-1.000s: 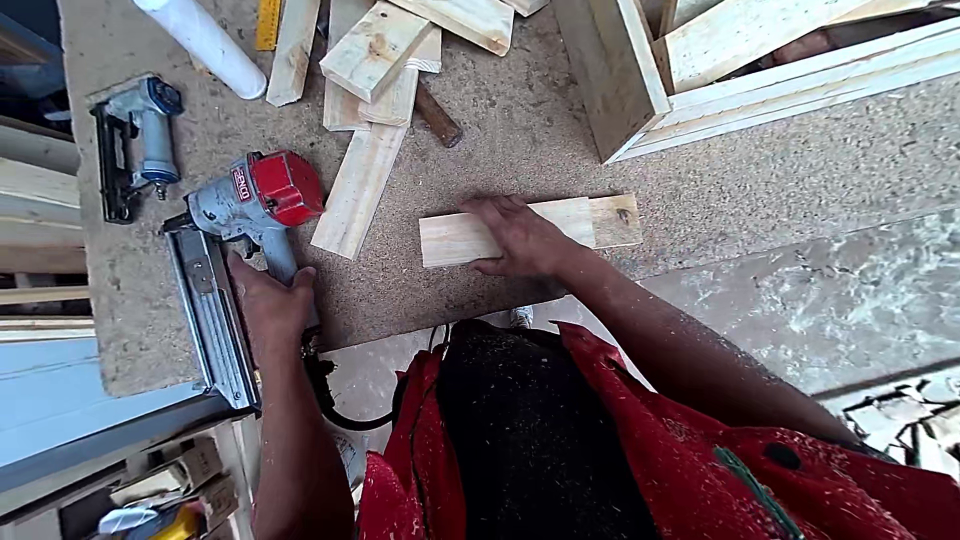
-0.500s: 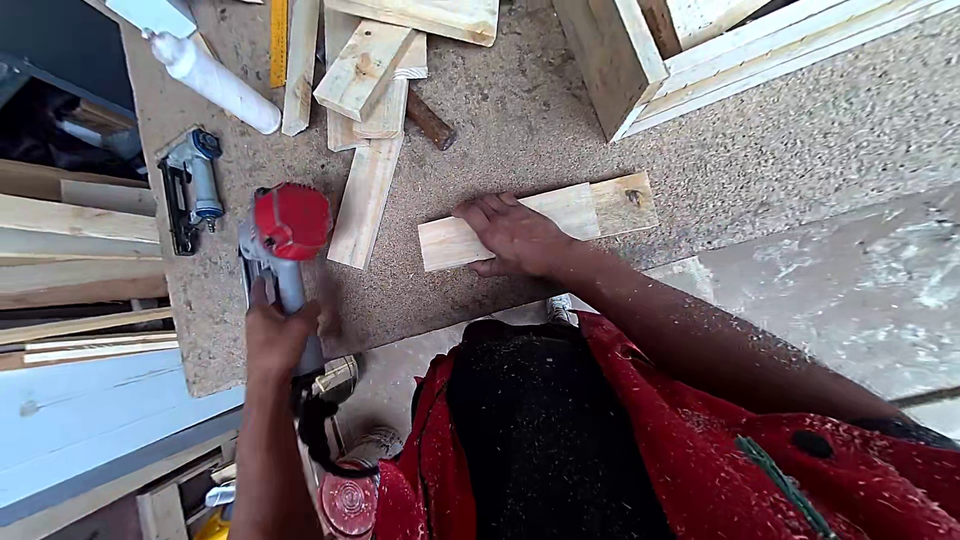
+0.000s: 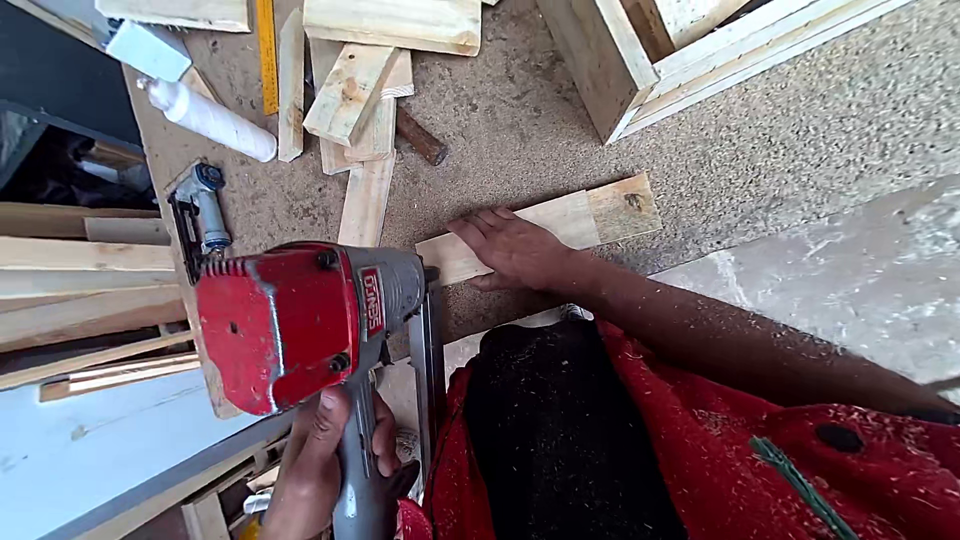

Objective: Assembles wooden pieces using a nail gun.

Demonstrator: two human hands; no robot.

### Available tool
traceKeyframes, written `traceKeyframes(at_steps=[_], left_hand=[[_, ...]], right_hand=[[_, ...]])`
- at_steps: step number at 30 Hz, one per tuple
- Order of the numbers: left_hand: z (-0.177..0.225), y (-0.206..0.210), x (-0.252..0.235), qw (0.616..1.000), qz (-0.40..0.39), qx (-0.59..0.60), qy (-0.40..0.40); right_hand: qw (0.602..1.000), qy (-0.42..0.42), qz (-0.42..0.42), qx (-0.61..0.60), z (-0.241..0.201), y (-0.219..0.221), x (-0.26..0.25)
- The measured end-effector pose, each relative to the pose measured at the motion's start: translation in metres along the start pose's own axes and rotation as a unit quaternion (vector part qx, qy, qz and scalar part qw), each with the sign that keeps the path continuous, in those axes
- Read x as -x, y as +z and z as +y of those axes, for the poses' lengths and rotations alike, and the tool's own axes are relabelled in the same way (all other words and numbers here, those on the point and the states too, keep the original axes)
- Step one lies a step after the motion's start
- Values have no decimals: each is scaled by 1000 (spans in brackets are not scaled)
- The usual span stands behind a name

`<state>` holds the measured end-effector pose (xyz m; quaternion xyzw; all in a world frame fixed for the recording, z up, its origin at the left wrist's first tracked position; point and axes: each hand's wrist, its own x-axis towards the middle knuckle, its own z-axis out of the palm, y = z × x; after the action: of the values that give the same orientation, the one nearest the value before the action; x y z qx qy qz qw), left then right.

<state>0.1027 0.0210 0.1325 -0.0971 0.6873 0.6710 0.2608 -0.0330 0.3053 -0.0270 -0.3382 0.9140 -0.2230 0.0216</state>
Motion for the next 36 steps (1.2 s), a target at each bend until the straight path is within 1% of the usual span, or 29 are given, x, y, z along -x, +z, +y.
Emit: traceKeyframes(at_steps=[5,7,9,10,11,12,13,14,15,16,17,19,21,22,25,30,36], left_hand=[[13,-2,-2,998,-7,22,-56],[20,-4,-7,998,-16,-4,-62],[27,2,-13,997,-14,-34,-62],[30,7,-16,998,-14,-37,-56],[32,12,-19,998,-18,-34,-47],[32,16,-22,999,-24,-26,-38],[31,20,-25,999,-32,-18,-28],[31,25,-29,999,-39,-16,-18],[31,30,-34,999,-45,-19,-14],[30,35,-37,998,-51,-24,-14],[30,38,-40,998,-55,-30,-18],[36,41,-41,997,-58,-45,-32],[40,39,-40,996,-65,-44,-51],[40,38,-39,995,-65,-38,-58],[46,41,-38,996,-53,-39,-67],[53,47,-40,995,-48,-43,-77],[55,56,-39,996,-30,-28,-74]], right_hand=[[1000,2,9,-13,1,3,1],[1000,3,12,-21,2,3,1],[997,8,27,-68,2,1,2],[991,15,45,-125,3,-2,4],[973,19,83,-217,8,-6,5],[936,19,137,-325,14,-11,8],[895,15,197,-401,22,-16,14],[869,16,244,-430,32,-23,21],[863,16,270,-426,44,-31,31],[875,14,270,-402,57,-40,45],[899,14,249,-361,69,-48,62],[949,38,170,-264,90,-58,97],[973,55,102,-198,105,-55,122],[980,47,86,-173,109,-50,128],[987,25,78,-137,114,-43,127],[984,37,107,-134,113,-37,127],[986,14,128,-109,115,-31,128]])
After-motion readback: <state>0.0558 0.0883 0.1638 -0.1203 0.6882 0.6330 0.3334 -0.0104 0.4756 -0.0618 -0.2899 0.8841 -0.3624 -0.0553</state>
